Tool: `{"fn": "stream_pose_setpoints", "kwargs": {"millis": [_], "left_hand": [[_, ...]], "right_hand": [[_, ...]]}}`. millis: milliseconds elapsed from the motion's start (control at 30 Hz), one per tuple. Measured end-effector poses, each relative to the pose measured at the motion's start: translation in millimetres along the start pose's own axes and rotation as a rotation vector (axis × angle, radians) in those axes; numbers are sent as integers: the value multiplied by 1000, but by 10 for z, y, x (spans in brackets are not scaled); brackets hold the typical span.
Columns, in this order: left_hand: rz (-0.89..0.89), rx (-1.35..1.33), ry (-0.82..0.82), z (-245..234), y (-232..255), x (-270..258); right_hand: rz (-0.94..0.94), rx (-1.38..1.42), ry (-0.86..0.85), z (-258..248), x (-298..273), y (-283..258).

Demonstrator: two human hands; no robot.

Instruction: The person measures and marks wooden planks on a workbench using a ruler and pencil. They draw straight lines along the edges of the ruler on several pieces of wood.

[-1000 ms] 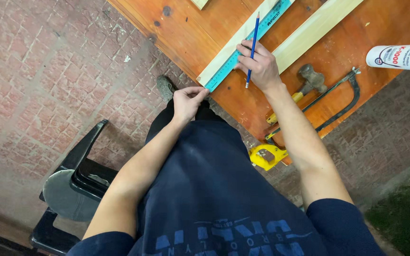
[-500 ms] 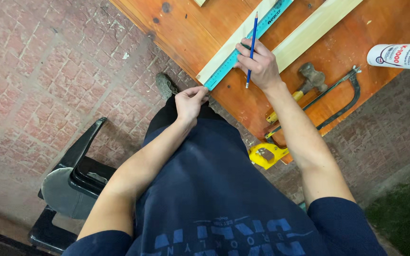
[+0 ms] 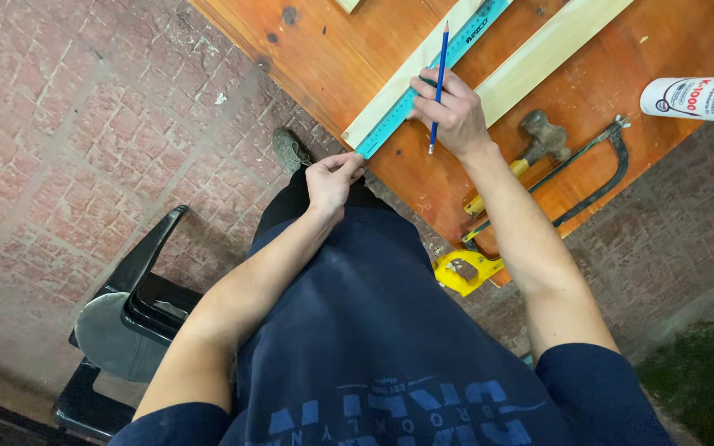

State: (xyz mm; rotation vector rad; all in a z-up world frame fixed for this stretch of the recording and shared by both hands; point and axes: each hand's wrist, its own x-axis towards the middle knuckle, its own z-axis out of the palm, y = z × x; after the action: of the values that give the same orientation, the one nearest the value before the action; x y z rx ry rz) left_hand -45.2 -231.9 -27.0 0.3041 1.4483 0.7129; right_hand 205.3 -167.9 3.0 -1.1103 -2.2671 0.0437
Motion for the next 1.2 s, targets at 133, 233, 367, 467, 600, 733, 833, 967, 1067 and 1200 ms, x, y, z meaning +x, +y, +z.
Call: {"fn": "stream_pose_setpoints", "kwargs": {"millis": [133, 233, 367, 467, 600, 733, 833, 967, 1067, 1200], "left_hand": [[5, -12, -6, -14, -66, 41], [1, 10, 7, -1, 5, -11], [18, -5, 1, -20, -56, 21], [24, -5, 1, -37, -151, 85], [24, 27, 2, -31, -74, 28], [24, -9, -7, -35, -131, 54], [33, -29, -2, -36, -185, 95], [21, -46, -17, -55, -144, 64], [18, -1, -40, -64, -71, 26], [68, 82, -67, -47, 84, -88]], "right_hand": [[4, 1, -2, -6, 5, -3], [-3, -13, 2, -6, 1, 2], [3, -5, -3, -6, -6, -3], [8, -8, -9, -3, -12, -4], [3, 2, 5, -16, 12, -18], [8, 17, 11, -7, -1, -19], [11, 16, 16, -1, -5, -13], [20, 15, 12, 15, -19, -18], [25, 15, 13, 11, -25, -16], [33, 19, 13, 12, -19, -16]]}}
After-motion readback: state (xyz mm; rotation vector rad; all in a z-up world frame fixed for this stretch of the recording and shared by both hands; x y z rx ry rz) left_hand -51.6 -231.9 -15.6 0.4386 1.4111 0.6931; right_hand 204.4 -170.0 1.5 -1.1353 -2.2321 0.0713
